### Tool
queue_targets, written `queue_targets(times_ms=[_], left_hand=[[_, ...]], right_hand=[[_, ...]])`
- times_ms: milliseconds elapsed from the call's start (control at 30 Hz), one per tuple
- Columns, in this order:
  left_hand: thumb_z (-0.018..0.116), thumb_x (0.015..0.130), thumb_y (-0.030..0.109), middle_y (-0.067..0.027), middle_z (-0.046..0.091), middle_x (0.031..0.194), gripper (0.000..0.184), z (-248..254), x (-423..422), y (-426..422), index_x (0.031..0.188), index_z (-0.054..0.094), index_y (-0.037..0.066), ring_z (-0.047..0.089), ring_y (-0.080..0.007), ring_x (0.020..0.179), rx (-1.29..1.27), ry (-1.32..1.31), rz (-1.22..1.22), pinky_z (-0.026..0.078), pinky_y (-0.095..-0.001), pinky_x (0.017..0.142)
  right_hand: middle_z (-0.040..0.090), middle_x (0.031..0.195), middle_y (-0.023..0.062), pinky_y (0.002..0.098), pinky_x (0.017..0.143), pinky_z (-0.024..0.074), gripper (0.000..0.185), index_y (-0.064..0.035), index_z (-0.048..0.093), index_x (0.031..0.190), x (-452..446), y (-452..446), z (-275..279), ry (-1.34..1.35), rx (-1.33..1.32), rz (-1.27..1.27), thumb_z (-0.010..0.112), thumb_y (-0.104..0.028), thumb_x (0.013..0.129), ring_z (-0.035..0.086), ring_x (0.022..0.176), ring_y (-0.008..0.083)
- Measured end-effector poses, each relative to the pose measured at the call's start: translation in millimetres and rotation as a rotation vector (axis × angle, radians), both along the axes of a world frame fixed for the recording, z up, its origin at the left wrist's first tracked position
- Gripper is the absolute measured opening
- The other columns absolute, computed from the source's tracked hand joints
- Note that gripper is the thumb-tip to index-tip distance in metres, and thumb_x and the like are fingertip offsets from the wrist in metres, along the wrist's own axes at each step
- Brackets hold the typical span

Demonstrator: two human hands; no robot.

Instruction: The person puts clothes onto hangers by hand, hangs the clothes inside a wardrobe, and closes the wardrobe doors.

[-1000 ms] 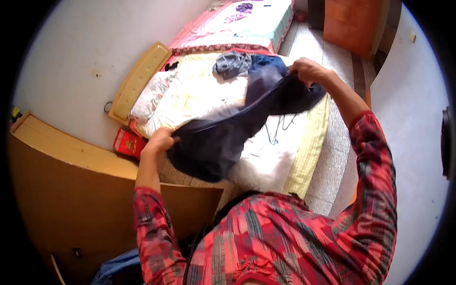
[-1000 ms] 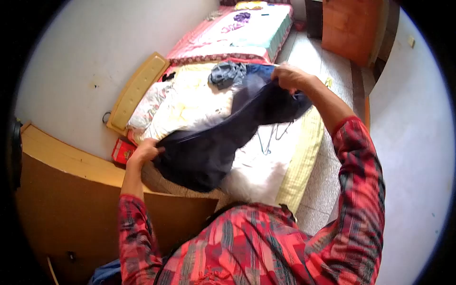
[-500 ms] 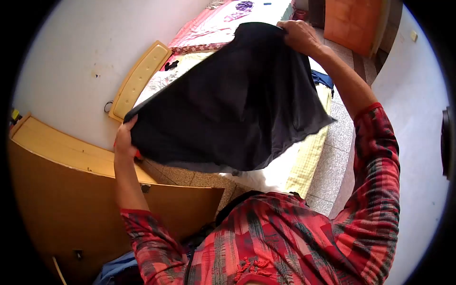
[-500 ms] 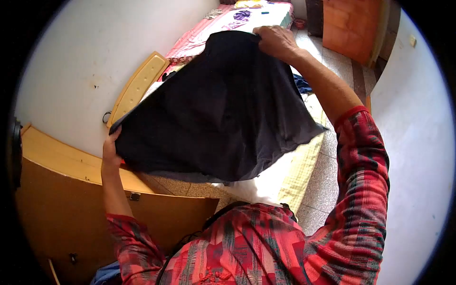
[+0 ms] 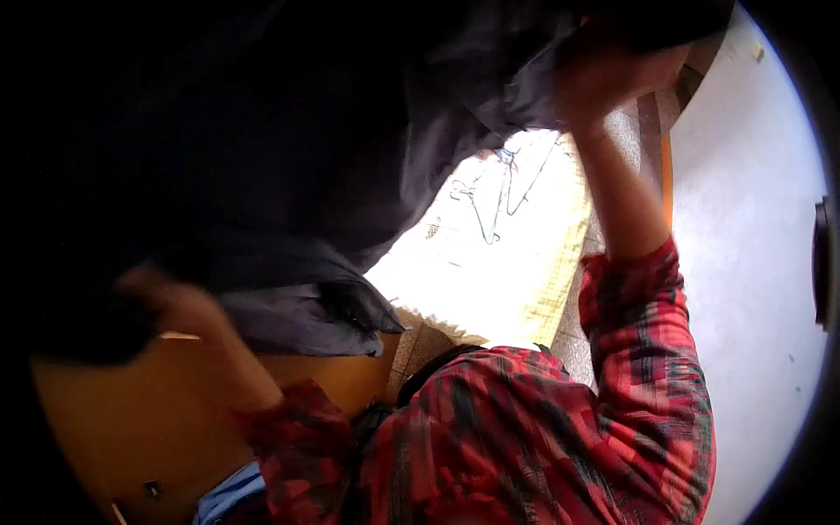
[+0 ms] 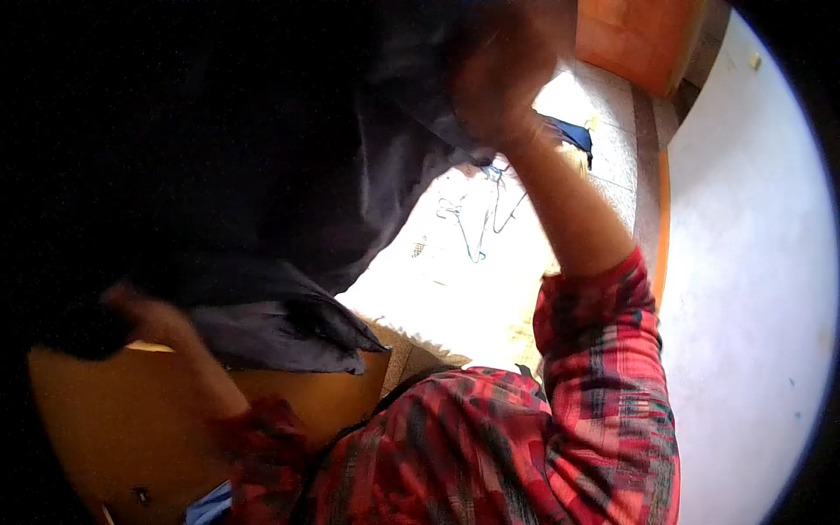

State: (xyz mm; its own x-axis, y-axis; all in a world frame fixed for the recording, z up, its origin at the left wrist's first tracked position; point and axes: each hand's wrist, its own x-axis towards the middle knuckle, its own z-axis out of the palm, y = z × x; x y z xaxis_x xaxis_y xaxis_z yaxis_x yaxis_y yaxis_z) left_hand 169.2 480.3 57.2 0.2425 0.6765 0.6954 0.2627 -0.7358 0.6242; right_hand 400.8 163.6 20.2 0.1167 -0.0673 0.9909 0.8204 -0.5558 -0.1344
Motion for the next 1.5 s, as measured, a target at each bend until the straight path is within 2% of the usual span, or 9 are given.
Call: queue_targets(times_ms=[67, 100, 233, 367, 500, 767, 967, 1133, 1500], left_hand=[[0.051, 0.081, 0.058, -0.0192, 0.061, 0.103, 0.067, -46, 11, -38, 0.103, 0.059, -0.004, 0.059, -0.0301, 0.094, -0.084, 1.435, 0.034, 0.044, -0.0403, 0.083], [0.058, 0.080, 0.047, -0.0209, 0.062, 0.092, 0.057, -84, 2, -13, 0.096, 0.060, -0.007, 0.061, -0.0273, 0.089, -0.198, 1.333, -0.347, 0.045, -0.0395, 0.080], [0.061, 0.082, 0.018, -0.0117, 0.063, 0.099, 0.039, -87, -28, 62, 0.113, 0.053, -0.003, 0.061, -0.0221, 0.092, -0.931, 0.354, -0.599, 0.047, -0.0356, 0.086], [0.045, 0.089, 0.028, -0.0137, 0.055, 0.117, 0.042, -72, -38, 84, 0.122, 0.049, 0.002, 0.053, -0.0266, 0.108, -1.285, -0.291, -0.669, 0.044, -0.0396, 0.093], [0.040, 0.079, 0.023, -0.0136, 0.054, 0.117, 0.049, -35, -22, 5, 0.123, 0.049, 0.001, 0.054, -0.0271, 0.105, -1.070, -0.238, -0.839, 0.041, -0.0399, 0.095], [0.055, 0.083, 0.013, -0.0014, 0.062, 0.080, 0.023, -117, -8, -18, 0.097, 0.062, -0.005, 0.054, -0.0074, 0.067, -1.046, 0.954, -0.606, 0.045, -0.0219, 0.063], [0.068, 0.067, 0.013, -0.0073, 0.064, 0.079, 0.032, -148, -13, -27, 0.090, 0.063, -0.009, 0.058, -0.0121, 0.065, -1.454, 0.696, -0.844, 0.045, -0.0230, 0.061], [0.069, 0.065, 0.016, -0.0097, 0.065, 0.078, 0.036, -182, -17, -21, 0.088, 0.063, -0.011, 0.060, -0.0144, 0.065, -1.596, 0.610, -0.647, 0.045, -0.0235, 0.061], [0.068, 0.066, 0.014, -0.0202, 0.063, 0.098, 0.051, -211, -1, -18, 0.105, 0.053, -0.016, 0.063, -0.0249, 0.086, -1.772, 0.423, -0.425, 0.047, -0.0316, 0.082]], right_hand=[[0.061, 0.072, 0.0181, 0.0395, 0.069, 0.0473, 0.015, 0.0044, 0.063, 0.077, -10, 12, -114, 0.574, -0.821, 0.102, 0.054, -0.006, 0.073, 0.058, 0.065, 0.0291], [0.064, 0.080, 0.0170, 0.0372, 0.076, 0.0481, 0.014, 0.0017, 0.065, 0.077, 15, 3, -226, 0.613, -1.548, 0.148, 0.055, -0.006, 0.070, 0.061, 0.073, 0.0262], [0.064, 0.084, 0.0046, 0.0260, 0.078, 0.0461, 0.023, -0.0005, 0.063, 0.094, -3, -57, -106, 1.216, -0.342, 0.804, 0.051, 0.007, 0.076, 0.058, 0.082, 0.0120], [0.064, 0.083, 0.0155, 0.0325, 0.072, 0.0467, 0.014, -0.0031, 0.062, 0.093, -42, -30, -84, 1.249, -0.351, 0.926, 0.057, -0.007, 0.080, 0.062, 0.077, 0.0238], [0.062, 0.083, 0.0191, 0.0363, 0.071, 0.0460, 0.017, -0.0055, 0.060, 0.096, -65, -12, -151, 1.343, -0.480, 1.007, 0.057, -0.015, 0.082, 0.060, 0.079, 0.0334], [0.063, 0.080, 0.0159, 0.0391, 0.070, 0.0453, 0.024, -0.0060, 0.061, 0.096, -26, -35, -392, 1.595, -0.299, 0.536, 0.057, -0.019, 0.076, 0.060, 0.079, 0.0328], [0.060, 0.104, 0.0048, 0.0369, 0.076, 0.0511, 0.047, -0.0068, 0.052, 0.122, 5, -57, -414, 2.608, -0.022, 1.642, 0.060, -0.035, 0.084, 0.057, 0.095, 0.0152], [0.060, 0.069, 0.0054, 0.0265, 0.050, 0.0514, 0.015, -0.0023, 0.061, 0.086, 53, -55, -540, 2.316, 0.324, 0.285, 0.055, -0.016, 0.084, 0.058, 0.055, 0.0117], [0.064, 0.089, 0.0204, 0.0383, 0.076, 0.0490, 0.028, 0.0010, 0.060, 0.094, 164, 11, -628, 1.619, 0.014, -0.089, 0.059, -0.020, 0.076, 0.062, 0.085, 0.0324]])
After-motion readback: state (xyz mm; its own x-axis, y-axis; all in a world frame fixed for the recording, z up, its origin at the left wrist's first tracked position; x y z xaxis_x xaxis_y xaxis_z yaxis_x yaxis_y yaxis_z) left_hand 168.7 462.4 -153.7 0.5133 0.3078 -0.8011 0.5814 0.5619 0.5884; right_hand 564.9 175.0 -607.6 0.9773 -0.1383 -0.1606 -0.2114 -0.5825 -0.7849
